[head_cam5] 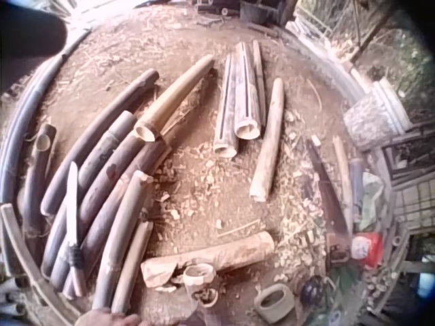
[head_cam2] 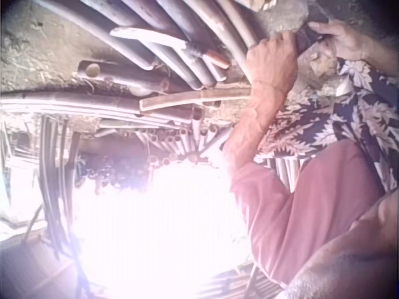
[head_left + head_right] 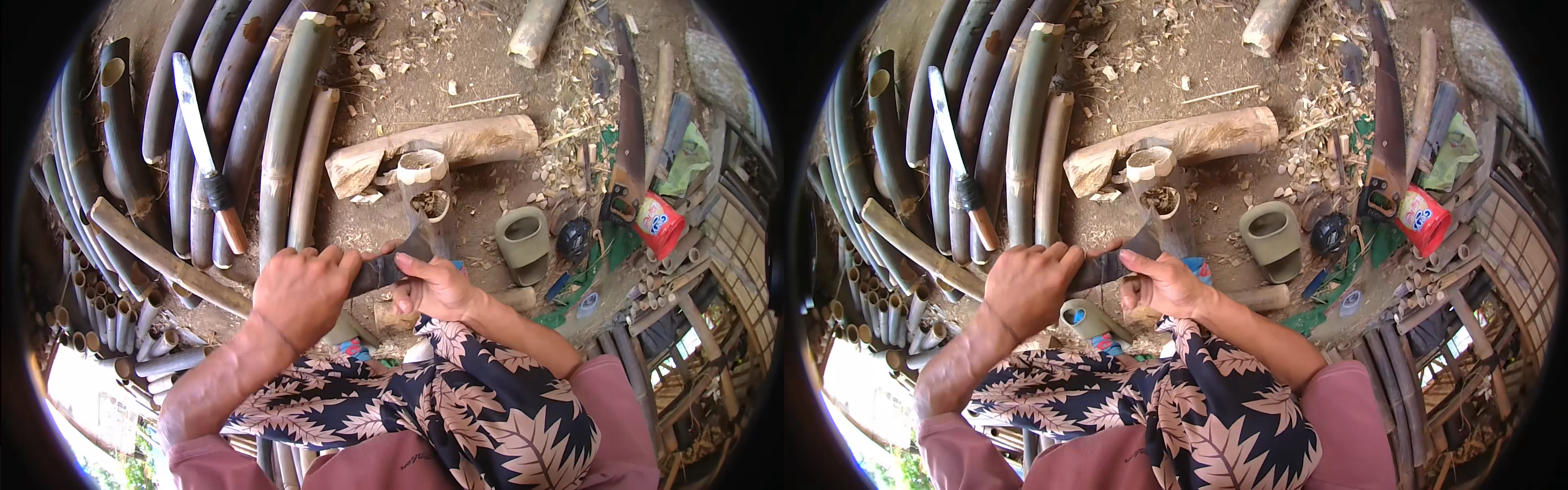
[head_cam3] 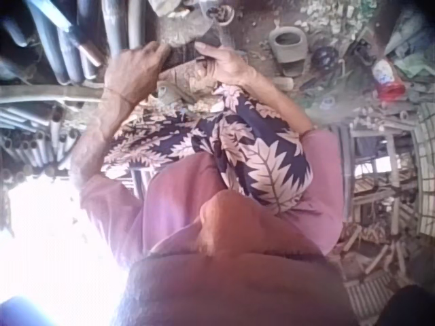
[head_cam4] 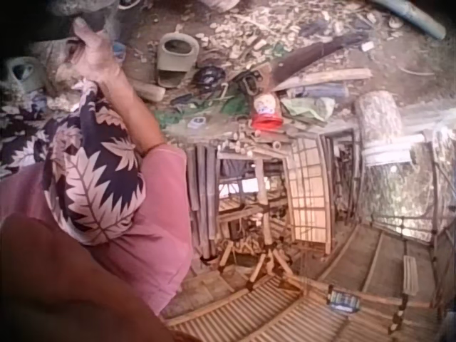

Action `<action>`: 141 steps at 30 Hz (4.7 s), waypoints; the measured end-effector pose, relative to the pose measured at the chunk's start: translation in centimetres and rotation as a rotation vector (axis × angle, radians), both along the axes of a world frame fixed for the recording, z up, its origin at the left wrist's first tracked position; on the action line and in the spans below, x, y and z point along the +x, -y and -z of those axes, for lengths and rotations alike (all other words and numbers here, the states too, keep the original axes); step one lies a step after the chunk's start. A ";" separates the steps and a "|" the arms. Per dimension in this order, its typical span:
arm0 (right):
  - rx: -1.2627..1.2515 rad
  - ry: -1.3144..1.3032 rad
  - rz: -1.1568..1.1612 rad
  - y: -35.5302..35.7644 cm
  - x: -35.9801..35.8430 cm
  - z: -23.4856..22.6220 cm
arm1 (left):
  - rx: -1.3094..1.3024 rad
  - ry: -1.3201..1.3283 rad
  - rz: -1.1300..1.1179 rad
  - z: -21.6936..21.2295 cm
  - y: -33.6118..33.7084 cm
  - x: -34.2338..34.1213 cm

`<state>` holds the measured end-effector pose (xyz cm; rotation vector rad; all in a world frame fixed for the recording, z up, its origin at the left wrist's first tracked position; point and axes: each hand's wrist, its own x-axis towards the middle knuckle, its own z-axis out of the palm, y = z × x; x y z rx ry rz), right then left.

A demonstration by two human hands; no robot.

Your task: The person scrapes and carves segments of bamboo using a knife, while also moving and organizing other bamboo poles on the ground.

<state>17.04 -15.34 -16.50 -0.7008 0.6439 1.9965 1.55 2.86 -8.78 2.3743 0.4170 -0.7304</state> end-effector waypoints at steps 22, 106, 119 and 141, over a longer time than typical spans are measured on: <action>-0.088 0.472 -0.350 -0.7 2.1 -2.2 | -0.416 -0.083 -0.407 3.0 5.5 -1.5; 0.443 1.647 -0.726 1.3 4.2 -1.6 | -0.514 -0.022 -0.964 8.3 9.5 8.4; 1.768 1.575 -2.058 -15.1 9.1 -5.1 | -2.125 0.706 -2.173 6.4 12.3 12.1; -0.028 2.556 -0.996 -0.8 22.8 4.7 | 0.310 0.260 -1.196 15.1 0.0 -6.1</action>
